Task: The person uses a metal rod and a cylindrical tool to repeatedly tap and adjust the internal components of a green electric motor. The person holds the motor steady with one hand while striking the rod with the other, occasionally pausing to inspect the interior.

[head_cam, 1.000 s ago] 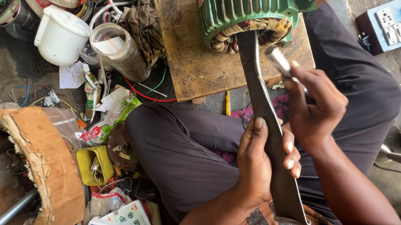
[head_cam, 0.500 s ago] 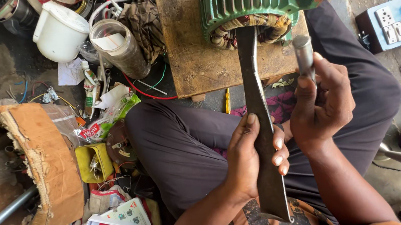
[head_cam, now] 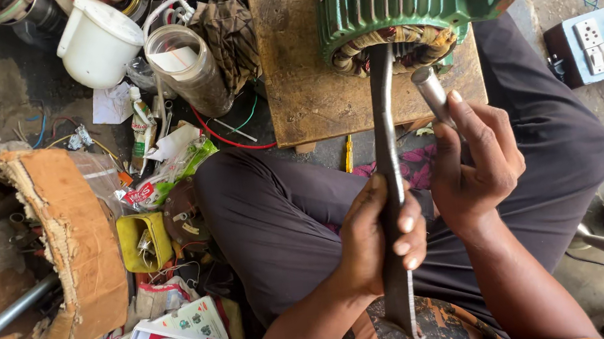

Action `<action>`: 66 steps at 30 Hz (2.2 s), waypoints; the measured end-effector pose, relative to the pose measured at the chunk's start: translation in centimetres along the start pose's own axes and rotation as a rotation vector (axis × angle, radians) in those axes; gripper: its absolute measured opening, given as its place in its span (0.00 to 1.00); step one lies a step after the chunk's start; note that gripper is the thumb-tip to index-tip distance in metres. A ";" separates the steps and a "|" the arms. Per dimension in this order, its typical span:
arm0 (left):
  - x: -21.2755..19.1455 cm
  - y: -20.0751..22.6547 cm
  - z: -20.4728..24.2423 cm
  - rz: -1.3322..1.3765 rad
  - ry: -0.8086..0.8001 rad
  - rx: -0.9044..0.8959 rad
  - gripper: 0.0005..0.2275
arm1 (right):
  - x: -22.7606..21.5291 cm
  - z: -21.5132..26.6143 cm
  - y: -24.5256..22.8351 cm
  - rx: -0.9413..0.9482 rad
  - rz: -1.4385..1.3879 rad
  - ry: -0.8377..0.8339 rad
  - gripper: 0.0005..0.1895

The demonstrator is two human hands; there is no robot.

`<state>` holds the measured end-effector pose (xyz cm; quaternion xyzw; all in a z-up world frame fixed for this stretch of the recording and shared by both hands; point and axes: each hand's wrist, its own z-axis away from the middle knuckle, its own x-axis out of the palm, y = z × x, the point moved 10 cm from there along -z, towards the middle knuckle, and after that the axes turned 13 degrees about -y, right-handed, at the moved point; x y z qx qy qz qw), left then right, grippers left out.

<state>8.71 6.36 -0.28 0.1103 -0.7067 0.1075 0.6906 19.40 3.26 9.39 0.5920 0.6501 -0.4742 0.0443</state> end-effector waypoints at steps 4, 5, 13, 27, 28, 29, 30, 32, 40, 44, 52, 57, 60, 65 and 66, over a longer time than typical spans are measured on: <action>-0.1 0.5 0.2 0.019 -0.041 0.000 0.16 | -0.4 -0.5 -0.8 -0.031 0.015 0.008 0.14; -0.1 0.3 0.3 0.019 -0.045 0.000 0.17 | -0.4 -0.7 -1.1 -0.042 0.027 0.018 0.15; -0.3 -0.7 -0.3 0.067 -0.036 0.015 0.17 | 0.2 -2.2 -0.9 -0.029 0.074 -0.107 0.13; 0.0 -1.4 0.6 -0.210 0.085 -0.042 0.13 | -0.7 0.4 1.9 0.068 -0.124 -0.055 0.12; -0.1 -1.5 0.7 -0.217 0.086 -0.041 0.14 | -0.5 0.7 2.2 0.081 -0.133 -0.059 0.12; -0.1 -1.7 0.9 -0.223 0.087 -0.041 0.14 | -0.4 1.1 2.4 0.100 -0.139 -0.062 0.13; -0.2 -1.8 1.0 -0.229 0.087 -0.040 0.14 | -0.3 1.3 2.7 0.119 -0.145 -0.064 0.14; -0.3 -2.1 1.4 -0.232 0.107 -0.041 0.14 | -0.3 1.6 2.8 0.126 -0.161 -0.066 0.14; -0.9 -2.8 1.9 -0.217 0.175 -0.022 0.14 | 0.0 1.8 2.2 0.087 -0.197 -0.082 0.14; -1.2 -3.2 1.9 -0.205 0.216 -0.006 0.14 | 0.9 0.9 2.3 0.131 -0.194 -0.176 0.16; -1.3 -3.3 1.9 -0.284 0.220 -0.010 0.14 | 0.8 -0.5 2.2 0.121 -0.174 -0.221 0.18; -0.7 -3.2 1.9 -0.248 0.150 -0.008 0.13 | 1.0 -0.1 1.7 0.110 -0.177 -0.184 0.17; -0.7 -2.9 2.1 -0.235 0.158 -0.027 0.13 | 1.1 0.0 1.1 0.107 -0.130 -0.185 0.17; -0.1 -2.9 2.0 -0.180 0.119 -0.045 0.14 | 1.2 -0.1 0.6 0.112 -0.133 -0.195 0.17; 0.1 -2.9 2.0 -0.177 0.106 -0.043 0.14 | 1.2 -0.1 0.6 0.111 -0.148 -0.197 0.17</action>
